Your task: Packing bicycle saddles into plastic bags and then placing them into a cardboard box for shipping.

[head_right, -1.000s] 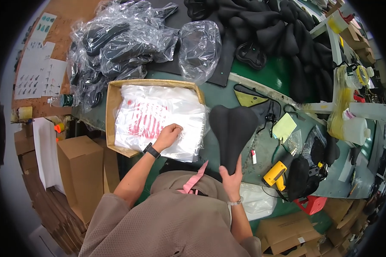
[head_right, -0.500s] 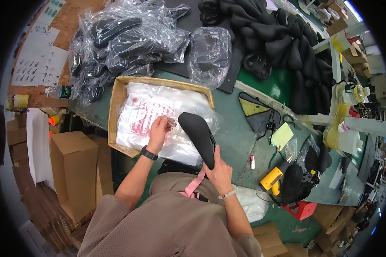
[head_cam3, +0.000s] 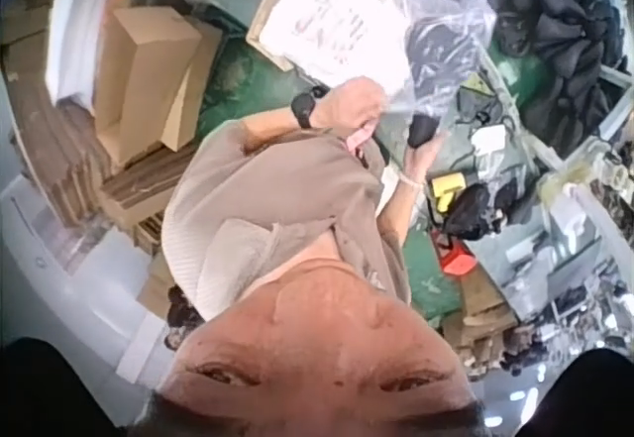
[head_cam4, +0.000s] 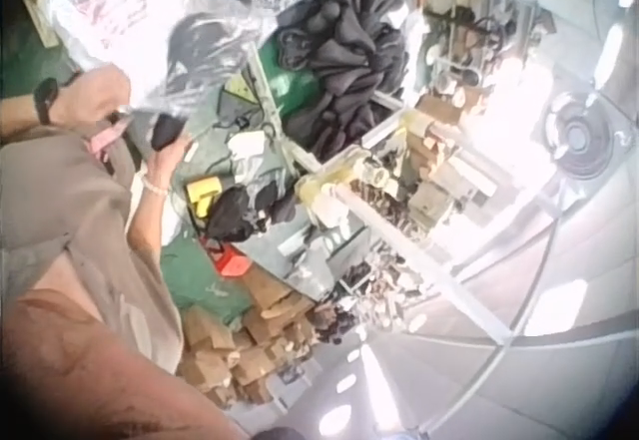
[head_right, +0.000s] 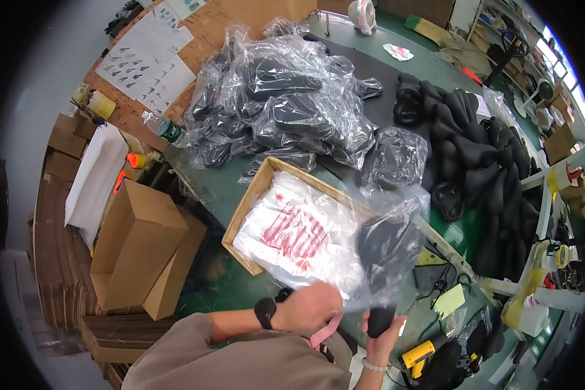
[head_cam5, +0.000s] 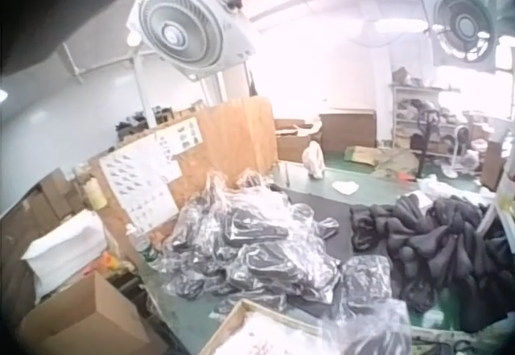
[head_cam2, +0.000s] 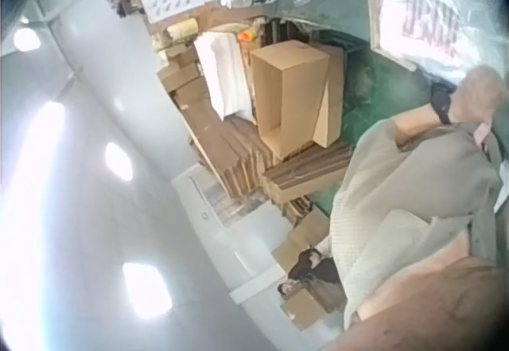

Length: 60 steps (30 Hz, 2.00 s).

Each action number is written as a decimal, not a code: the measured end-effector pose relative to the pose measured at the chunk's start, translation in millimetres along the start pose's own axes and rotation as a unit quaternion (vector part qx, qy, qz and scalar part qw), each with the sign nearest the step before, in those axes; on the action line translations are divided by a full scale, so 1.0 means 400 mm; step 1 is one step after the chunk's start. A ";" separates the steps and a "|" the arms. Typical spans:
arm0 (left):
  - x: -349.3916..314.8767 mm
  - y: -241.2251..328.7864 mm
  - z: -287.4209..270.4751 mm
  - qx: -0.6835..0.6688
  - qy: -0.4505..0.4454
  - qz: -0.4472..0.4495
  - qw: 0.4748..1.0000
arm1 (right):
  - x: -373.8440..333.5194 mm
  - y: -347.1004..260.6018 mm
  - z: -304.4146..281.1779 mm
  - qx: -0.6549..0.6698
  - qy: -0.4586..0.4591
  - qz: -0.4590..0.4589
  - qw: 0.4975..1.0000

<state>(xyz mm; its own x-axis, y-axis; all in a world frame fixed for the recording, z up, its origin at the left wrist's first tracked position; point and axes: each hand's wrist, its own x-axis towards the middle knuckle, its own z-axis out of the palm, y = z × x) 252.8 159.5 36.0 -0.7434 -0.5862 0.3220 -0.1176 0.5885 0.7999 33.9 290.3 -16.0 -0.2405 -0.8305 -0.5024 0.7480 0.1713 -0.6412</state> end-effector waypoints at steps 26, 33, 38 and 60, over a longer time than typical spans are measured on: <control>0.664 -0.573 0.050 0.151 0.022 -0.202 0.968 | 0.211 -0.034 -0.119 -0.365 0.122 -0.054 0.921; 0.856 -0.979 0.207 0.024 0.126 -0.504 0.854 | 0.228 -0.037 -0.179 -0.339 0.169 -0.042 0.924; 0.859 -1.108 0.280 0.016 0.155 -0.582 0.798 | 0.217 0.017 -0.245 -0.326 0.211 -0.001 0.922; 0.640 -0.122 0.084 -0.021 -0.062 0.078 0.995 | 0.334 -0.329 0.132 -0.137 0.066 -0.360 0.921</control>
<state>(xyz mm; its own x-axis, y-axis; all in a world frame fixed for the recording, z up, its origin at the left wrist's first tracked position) 46.2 -0.5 62.3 -0.8263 -0.4149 0.3809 0.0312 0.6414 0.7665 -64.0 128.8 31.8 -0.6995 -0.7125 0.0555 0.1862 -0.2567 -0.9484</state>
